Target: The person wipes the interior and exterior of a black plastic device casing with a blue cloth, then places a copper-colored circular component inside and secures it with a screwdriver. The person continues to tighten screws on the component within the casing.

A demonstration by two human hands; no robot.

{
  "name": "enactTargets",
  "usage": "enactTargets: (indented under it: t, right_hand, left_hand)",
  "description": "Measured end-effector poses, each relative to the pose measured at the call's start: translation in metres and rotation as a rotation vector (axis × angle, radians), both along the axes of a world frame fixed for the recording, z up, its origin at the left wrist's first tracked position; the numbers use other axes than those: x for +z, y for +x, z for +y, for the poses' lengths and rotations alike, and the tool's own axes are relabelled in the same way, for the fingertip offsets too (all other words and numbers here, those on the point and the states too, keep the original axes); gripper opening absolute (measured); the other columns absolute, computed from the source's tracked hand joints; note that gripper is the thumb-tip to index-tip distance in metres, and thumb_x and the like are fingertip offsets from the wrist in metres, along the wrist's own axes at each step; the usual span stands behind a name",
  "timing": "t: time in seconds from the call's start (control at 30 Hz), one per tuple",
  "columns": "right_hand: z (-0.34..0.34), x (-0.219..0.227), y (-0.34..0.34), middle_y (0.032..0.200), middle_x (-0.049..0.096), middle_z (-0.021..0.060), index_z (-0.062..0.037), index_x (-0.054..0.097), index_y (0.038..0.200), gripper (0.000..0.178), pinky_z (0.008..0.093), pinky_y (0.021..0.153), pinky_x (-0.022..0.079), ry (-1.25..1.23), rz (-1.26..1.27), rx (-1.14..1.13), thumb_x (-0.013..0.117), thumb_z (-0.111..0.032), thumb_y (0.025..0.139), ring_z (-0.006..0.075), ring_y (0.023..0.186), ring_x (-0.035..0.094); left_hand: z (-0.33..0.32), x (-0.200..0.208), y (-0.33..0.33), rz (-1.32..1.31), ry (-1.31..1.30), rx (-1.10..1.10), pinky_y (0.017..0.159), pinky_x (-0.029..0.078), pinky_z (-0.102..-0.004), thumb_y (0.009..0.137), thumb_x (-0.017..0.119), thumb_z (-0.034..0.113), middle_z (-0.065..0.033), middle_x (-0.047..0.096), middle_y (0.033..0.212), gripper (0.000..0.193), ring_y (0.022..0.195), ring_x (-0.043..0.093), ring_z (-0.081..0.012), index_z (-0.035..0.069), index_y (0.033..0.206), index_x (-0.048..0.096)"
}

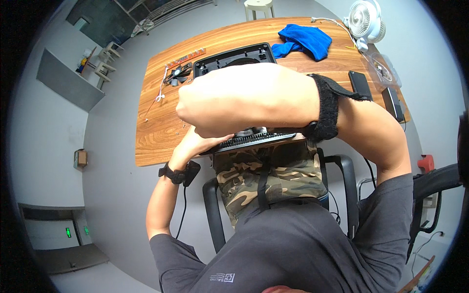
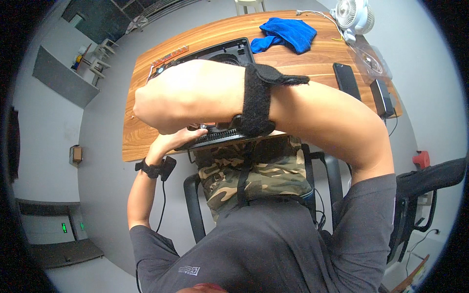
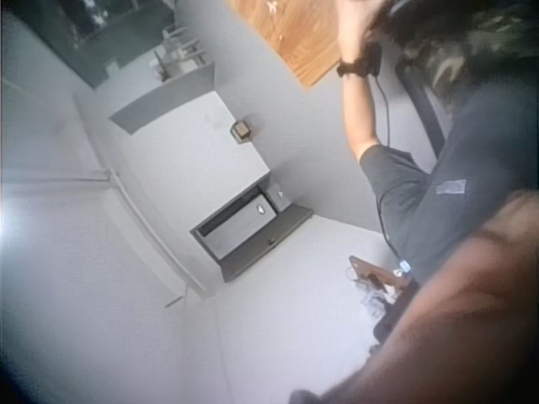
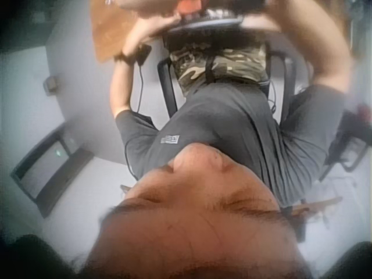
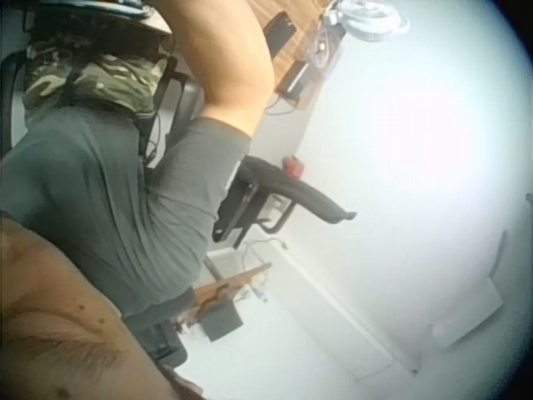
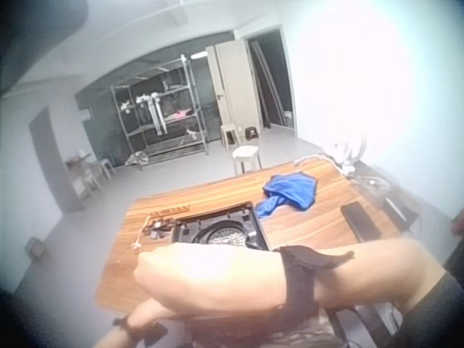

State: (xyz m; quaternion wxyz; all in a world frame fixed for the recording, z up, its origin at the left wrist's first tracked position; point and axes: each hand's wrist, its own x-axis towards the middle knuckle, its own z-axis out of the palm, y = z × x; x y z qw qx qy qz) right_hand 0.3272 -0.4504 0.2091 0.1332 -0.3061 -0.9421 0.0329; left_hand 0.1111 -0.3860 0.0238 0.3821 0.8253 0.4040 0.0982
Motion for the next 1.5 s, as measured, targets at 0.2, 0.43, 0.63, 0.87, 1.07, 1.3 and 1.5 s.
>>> enactTargets:
  t: [0.2,0.43,0.63,0.87,1.07,1.3,1.5]
  right_hand:
    - [0.014,0.005,-0.008,0.085,0.073,0.0236,0.0063,0.074,0.089,0.021,0.0428,0.069,0.06,-0.065,-0.11,-0.091,0.061,-0.009,0.083,0.0358,0.081,0.074]
    - [0.016,0.01,-0.004,0.084,0.072,0.0234,0.0059,0.074,0.089,0.022,0.0436,0.069,0.06,-0.111,-0.149,-0.131,0.061,-0.011,0.082,0.0364,0.079,0.073]
    - [0.021,0.006,-0.003,0.082,0.072,0.0213,0.0044,0.074,0.086,0.023,0.0418,0.068,0.059,-0.075,-0.155,-0.111,0.061,-0.015,0.085,0.0345,0.077,0.073]
    - [0.033,0.004,0.005,0.076,0.069,0.0227,0.0048,0.069,0.093,0.031,0.0448,0.067,0.056,-0.109,-0.072,-0.074,0.068,-0.026,0.094,0.0401,0.073,0.069]
    - [0.039,0.008,0.009,0.079,0.071,0.0188,0.0007,0.067,0.098,0.029,0.0452,0.071,0.056,-0.088,-0.105,-0.117,0.068,-0.028,0.096,0.0386,0.079,0.07]
    - [0.059,-0.01,0.026,0.085,0.073,0.019,-0.0005,0.069,0.103,0.031,0.0479,0.076,0.057,-0.128,0.048,-0.123,0.069,-0.03,0.095,0.0386,0.084,0.072]
    - [0.068,-0.02,0.041,0.08,0.07,0.0198,0.0018,0.065,0.1,0.028,0.0427,0.069,0.054,-0.094,0.099,-0.092,0.07,-0.026,0.095,0.0358,0.076,0.07]
  left_hand:
    - [-0.017,0.029,0.011,0.214,0.286,-0.033,0.098,0.053,-0.0382,0.084,0.08,0.029,-0.0157,0.069,0.129,0.055,0.114,0.069,-0.0302,0.008,0.131,0.065]
    - [-0.011,0.018,0.007,0.053,0.312,-0.082,0.108,0.049,-0.0375,0.079,0.081,0.018,-0.0114,0.059,0.145,0.054,0.128,0.061,-0.0292,0.006,0.13,0.067]
    - [-0.013,0.017,0.004,-0.013,0.476,-0.085,0.088,0.057,-0.0392,0.078,0.084,0.018,-0.0197,0.073,0.104,0.04,0.099,0.071,-0.0297,0.0,0.112,0.072]
    - [0.019,0.033,-0.03,-0.201,0.29,-0.006,0.094,0.053,-0.037,0.089,0.077,0.019,-0.015,0.074,0.108,0.031,0.102,0.07,-0.0261,0.0,0.114,0.072]
    - [0.079,-0.002,-0.105,0.089,0.399,0.258,0.084,0.057,-0.0363,0.091,0.071,0.006,-0.017,0.073,0.101,0.02,0.093,0.072,-0.0293,0.0,0.109,0.075]
    - [0.099,-0.013,-0.123,0.285,0.588,0.169,0.086,0.055,-0.0438,0.088,0.068,0.001,-0.0198,0.072,0.1,0.016,0.096,0.069,-0.0385,0.0,0.102,0.075]
    - [0.098,-0.017,-0.118,0.31,0.598,0.101,0.087,0.055,-0.043,0.085,0.069,0.002,-0.0167,0.072,0.101,0.017,0.098,0.068,-0.0366,0.002,0.101,0.074]
